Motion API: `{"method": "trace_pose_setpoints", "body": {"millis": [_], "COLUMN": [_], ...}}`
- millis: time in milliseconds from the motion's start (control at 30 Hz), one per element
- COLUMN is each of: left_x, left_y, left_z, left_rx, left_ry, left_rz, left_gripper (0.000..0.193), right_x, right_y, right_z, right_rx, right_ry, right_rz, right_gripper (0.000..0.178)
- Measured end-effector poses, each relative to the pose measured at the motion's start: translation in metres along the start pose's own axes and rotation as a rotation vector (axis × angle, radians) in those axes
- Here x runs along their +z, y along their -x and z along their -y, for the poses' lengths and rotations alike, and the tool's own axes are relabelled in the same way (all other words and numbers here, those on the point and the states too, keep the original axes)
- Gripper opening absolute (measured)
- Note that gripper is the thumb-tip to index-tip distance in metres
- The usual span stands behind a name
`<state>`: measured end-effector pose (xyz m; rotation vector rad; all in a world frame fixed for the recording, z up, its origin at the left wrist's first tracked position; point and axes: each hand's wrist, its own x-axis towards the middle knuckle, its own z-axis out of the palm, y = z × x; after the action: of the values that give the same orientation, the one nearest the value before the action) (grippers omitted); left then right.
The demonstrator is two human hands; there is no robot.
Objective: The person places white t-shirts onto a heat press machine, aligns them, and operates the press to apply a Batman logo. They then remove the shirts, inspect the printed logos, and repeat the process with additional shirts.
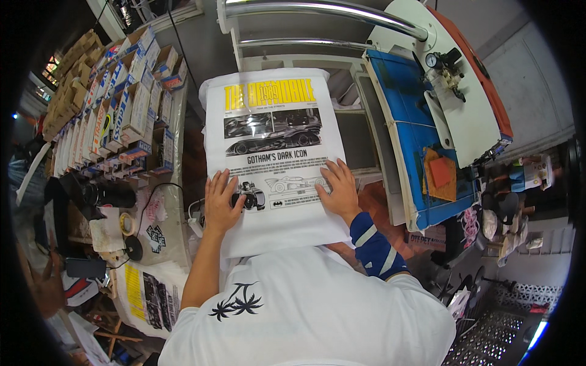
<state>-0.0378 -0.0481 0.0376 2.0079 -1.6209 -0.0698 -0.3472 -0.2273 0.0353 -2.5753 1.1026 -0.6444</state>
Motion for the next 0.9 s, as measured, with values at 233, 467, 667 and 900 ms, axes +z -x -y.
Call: {"method": "trace_pose_setpoints", "body": {"millis": [233, 467, 667, 900], "left_x": [-0.0001, -0.0002, 0.0008, 0.0018], "left_y": [0.0025, 0.0024, 0.0020, 0.0019], "left_z": [0.0005, -0.0004, -0.0003, -0.0014], "left_rx": [-0.017, -0.022, -0.034, -0.042], "left_ry": [-0.008, 0.012, 0.011, 0.019], "left_rz": [-0.011, -0.028, -0.020, -0.019], "left_gripper": [0.053, 0.051, 0.053, 0.053], "right_x": [-0.0007, 0.0022, 0.0006, 0.0000], "right_y": [-0.0023, -0.0004, -0.0011, -0.0008], "right_z": [0.0026, 0.0023, 0.0026, 0.0018], "right_rx": [-0.015, 0.015, 0.004, -0.003], "right_ry": [0.029, 0.016, 0.019, 0.032], "right_rz": [0.009, 0.022, 0.000, 0.007], "right_gripper": [0.045, 0.044, 0.045, 0.045]}}
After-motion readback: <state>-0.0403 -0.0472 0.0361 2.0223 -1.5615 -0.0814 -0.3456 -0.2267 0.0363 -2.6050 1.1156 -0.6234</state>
